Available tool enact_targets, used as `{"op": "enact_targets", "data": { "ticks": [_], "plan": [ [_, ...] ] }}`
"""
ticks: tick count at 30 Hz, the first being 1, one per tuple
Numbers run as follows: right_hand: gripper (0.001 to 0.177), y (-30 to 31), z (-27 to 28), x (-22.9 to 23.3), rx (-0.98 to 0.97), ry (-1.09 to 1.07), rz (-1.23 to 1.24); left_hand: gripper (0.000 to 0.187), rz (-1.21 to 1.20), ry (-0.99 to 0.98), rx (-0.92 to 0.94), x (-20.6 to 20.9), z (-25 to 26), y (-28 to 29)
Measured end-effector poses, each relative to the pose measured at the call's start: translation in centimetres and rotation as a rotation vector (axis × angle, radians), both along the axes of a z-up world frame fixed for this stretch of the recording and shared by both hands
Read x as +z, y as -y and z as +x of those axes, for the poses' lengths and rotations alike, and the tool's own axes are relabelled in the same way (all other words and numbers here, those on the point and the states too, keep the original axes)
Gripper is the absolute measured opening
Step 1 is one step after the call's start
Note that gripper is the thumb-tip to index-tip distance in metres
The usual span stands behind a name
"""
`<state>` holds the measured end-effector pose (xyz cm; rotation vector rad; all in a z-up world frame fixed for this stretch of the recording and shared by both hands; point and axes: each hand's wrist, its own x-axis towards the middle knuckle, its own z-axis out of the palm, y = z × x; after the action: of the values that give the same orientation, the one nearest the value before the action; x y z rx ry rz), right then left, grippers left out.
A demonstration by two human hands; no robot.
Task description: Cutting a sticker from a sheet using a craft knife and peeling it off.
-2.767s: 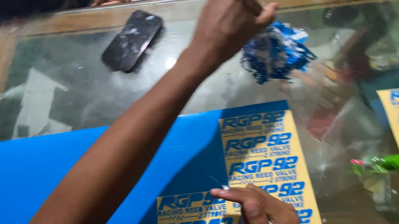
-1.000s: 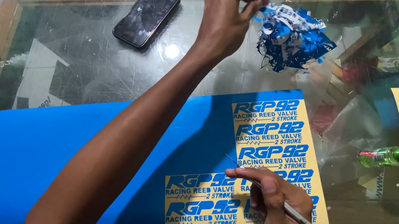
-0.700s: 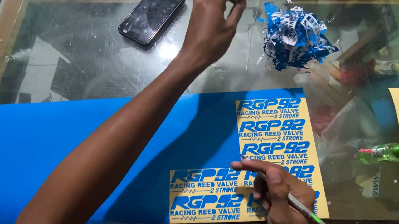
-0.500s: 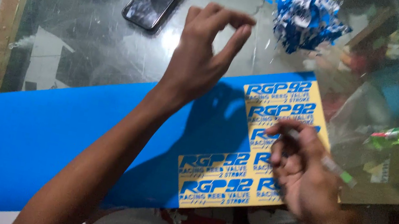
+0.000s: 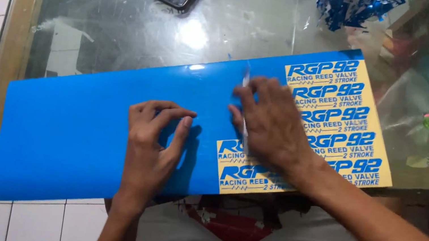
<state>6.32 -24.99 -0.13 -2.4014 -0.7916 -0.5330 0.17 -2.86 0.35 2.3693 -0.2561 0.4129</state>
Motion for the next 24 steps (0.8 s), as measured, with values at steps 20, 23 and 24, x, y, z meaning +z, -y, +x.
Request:
{"op": "enact_targets", "data": {
  "ticks": [20, 23, 24],
  "plan": [
    [0.019, -3.4, 0.2, -1.0, -0.154, 0.204, -0.217, 0.021, 0.023, 0.043, -0.003, -1.5, -0.7, -1.0],
    [0.015, -1.7, 0.3, 0.0, -0.078, 0.260, -0.204, 0.018, 0.000, 0.076, -0.027, -1.5, -0.5, -1.0],
    [0.017, -0.9, -0.1, 1.1, -0.053, 0.232, -0.083, 0.020, 0.002, 0.074, -0.026, -1.6, -0.6, -1.0]
  ]
}}
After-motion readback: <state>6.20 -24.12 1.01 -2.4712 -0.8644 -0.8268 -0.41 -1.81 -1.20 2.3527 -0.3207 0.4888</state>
